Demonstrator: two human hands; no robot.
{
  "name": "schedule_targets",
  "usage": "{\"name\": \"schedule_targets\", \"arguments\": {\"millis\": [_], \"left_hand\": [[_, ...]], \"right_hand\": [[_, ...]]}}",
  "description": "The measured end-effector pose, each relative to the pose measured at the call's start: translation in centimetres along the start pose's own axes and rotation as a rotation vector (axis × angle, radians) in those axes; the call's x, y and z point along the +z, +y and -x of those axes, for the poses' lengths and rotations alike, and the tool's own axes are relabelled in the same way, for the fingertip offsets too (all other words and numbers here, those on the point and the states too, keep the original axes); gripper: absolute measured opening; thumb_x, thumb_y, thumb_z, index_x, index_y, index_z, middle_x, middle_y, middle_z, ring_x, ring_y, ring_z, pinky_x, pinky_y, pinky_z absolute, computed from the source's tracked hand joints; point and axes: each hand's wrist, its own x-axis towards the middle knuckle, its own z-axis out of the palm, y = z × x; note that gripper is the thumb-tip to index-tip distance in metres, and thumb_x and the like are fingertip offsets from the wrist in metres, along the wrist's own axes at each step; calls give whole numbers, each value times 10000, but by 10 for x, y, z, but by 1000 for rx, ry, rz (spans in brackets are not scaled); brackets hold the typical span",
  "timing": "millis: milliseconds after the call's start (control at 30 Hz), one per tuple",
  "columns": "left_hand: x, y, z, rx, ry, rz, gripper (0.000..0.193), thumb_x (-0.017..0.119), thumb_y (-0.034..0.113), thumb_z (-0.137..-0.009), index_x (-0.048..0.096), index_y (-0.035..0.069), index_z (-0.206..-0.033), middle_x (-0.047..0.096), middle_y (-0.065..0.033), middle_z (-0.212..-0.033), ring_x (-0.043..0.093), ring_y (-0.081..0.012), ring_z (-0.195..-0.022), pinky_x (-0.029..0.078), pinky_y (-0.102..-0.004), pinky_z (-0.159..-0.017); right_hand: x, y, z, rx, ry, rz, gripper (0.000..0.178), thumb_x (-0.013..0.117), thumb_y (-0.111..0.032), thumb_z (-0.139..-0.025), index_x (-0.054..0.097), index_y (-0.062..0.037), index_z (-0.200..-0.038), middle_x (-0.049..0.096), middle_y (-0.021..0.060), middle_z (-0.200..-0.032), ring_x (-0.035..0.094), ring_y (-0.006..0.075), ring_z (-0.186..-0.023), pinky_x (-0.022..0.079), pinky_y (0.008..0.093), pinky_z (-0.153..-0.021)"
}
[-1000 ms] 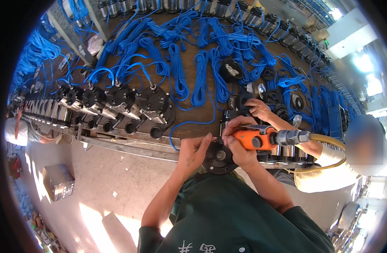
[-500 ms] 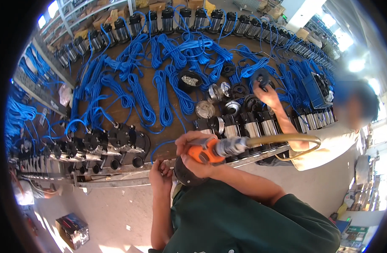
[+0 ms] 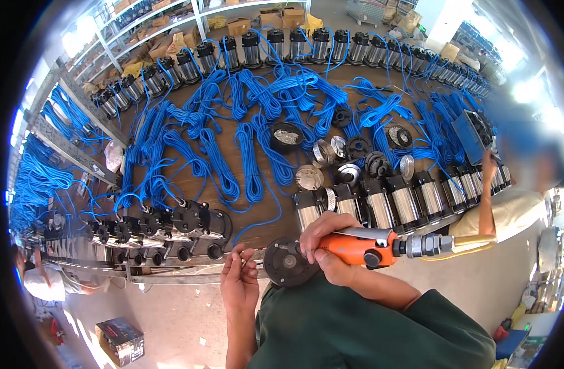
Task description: The person assembles water pumps on a long table by placing gaskets, silver covers, and black caps onto the pump bodies and securing them using a pneumatic screwdriver.
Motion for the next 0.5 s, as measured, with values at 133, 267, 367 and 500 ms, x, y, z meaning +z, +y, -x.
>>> {"name": "schedule_targets", "arguments": {"millis": [133,267,367,500], "left_hand": [[33,-3,-1,-12,38,-82,293,530,97,-976,545,-47,-1231,648,-186,-1120,662,-210,-896,554,-276,-789],[36,-6,7,-29,-43,-156,288,505,88,-983,527,-61,-1229,644,-211,-1113,668,-257,-924,556,-311,-772],[42,-11,14,-148,-116,-116,294,528,121,-980,557,-38,-1226,684,-168,-1006,685,-206,-801,552,-273,-659],[44,-21,16,-193,-61,-111,265,562,250,-985,586,7,-1088,696,-131,-875,672,-174,-667,511,-257,-524]], "right_hand": [[2,2,-3,-17,41,-75,279,590,40,-781,502,-33,-1036,569,122,-882,580,150,-703,513,273,-630],[13,1,-1,-14,115,-96,322,669,-164,-832,468,-57,-1061,495,47,-873,488,119,-603,439,292,-624],[12,-7,0,-33,150,-104,291,630,-113,-836,458,-66,-1066,507,74,-839,500,141,-580,461,317,-628],[14,-8,-1,10,161,-166,296,583,-66,-800,450,-56,-1064,516,90,-863,497,136,-575,465,334,-666]]}}
